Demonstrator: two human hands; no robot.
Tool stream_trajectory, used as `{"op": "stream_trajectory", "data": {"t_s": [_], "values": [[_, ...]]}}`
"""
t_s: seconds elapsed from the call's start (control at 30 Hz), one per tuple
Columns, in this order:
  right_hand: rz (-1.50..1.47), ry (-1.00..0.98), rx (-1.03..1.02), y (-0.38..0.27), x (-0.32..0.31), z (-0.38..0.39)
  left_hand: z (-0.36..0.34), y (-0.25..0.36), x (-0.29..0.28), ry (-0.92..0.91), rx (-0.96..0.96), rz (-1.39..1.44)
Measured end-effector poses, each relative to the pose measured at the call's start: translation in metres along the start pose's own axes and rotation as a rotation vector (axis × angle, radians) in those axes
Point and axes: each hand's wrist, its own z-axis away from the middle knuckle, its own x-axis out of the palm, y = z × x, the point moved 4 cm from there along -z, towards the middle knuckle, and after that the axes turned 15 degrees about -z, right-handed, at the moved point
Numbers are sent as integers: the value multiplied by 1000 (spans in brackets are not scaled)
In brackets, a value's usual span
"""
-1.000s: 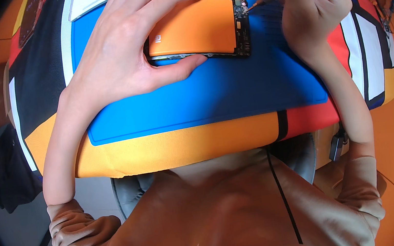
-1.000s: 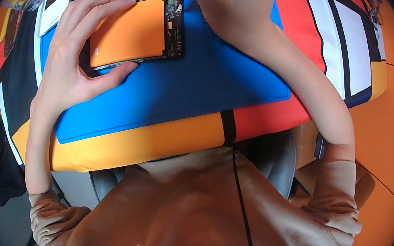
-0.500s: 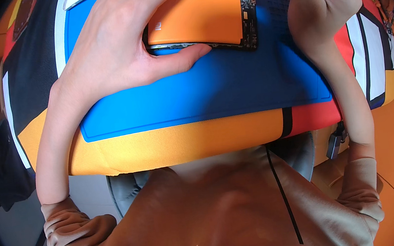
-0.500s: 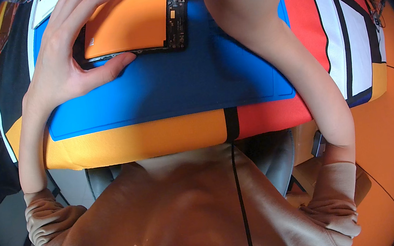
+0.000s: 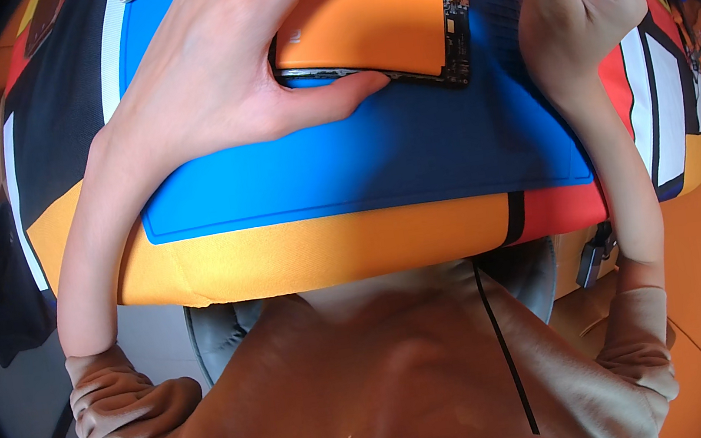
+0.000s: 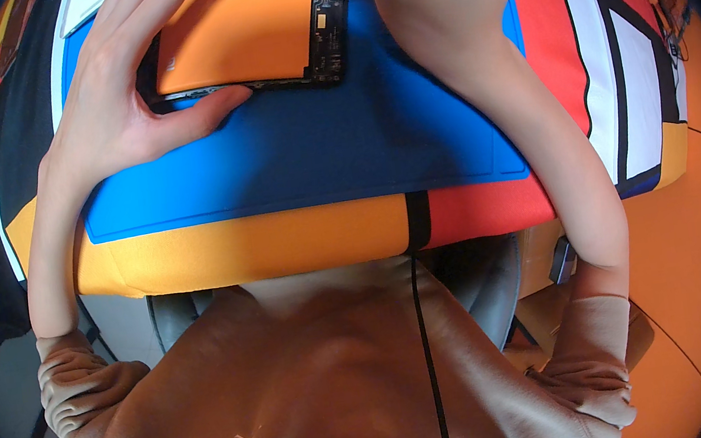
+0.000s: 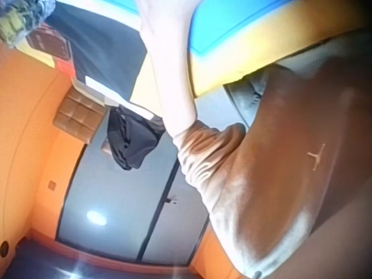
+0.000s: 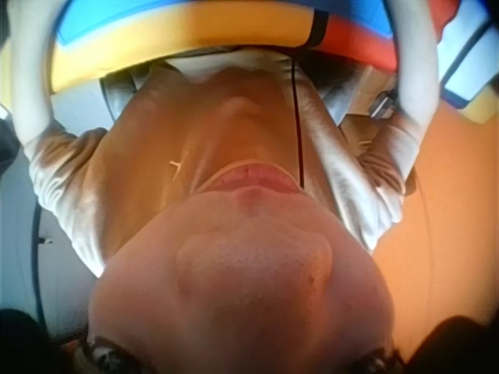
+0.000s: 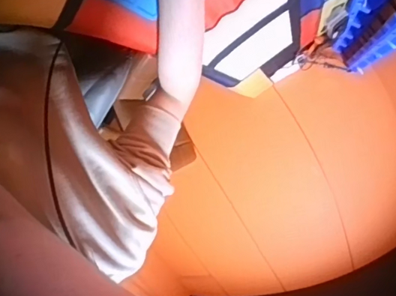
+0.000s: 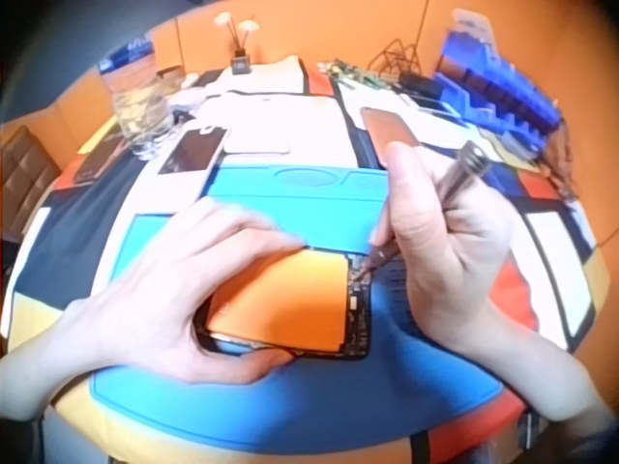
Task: The person uses a screwdriver to remove screws from a disassembled smartphone placed on a blue mat. They repeatedly loosen and remove screws from different locations on the phone's internal frame while holding the device steady with the other hand.
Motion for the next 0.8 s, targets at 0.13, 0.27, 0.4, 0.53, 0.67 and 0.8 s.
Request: {"op": "stream_trajectory", "data": {"t_s": [0.13,0.27,0.4,0.53,0.67,0.8], "values": [[25,2,-3,0,-1,1,2,0,0,-9,-2,-40],[6,4,-12,0,-2,1,1,2,0,4,0,-34],[12,-1,-14,-1,-1,0,1,2,-1,-24,-12,-38],[8,52,11,0,-1,1,3,6,-3,6,-17,-13],[29,34,-25,0,0,0,2,3,0,32,0,-35],[63,21,-30,0,-1,-1,3,0,1,39,12,-50]]}}
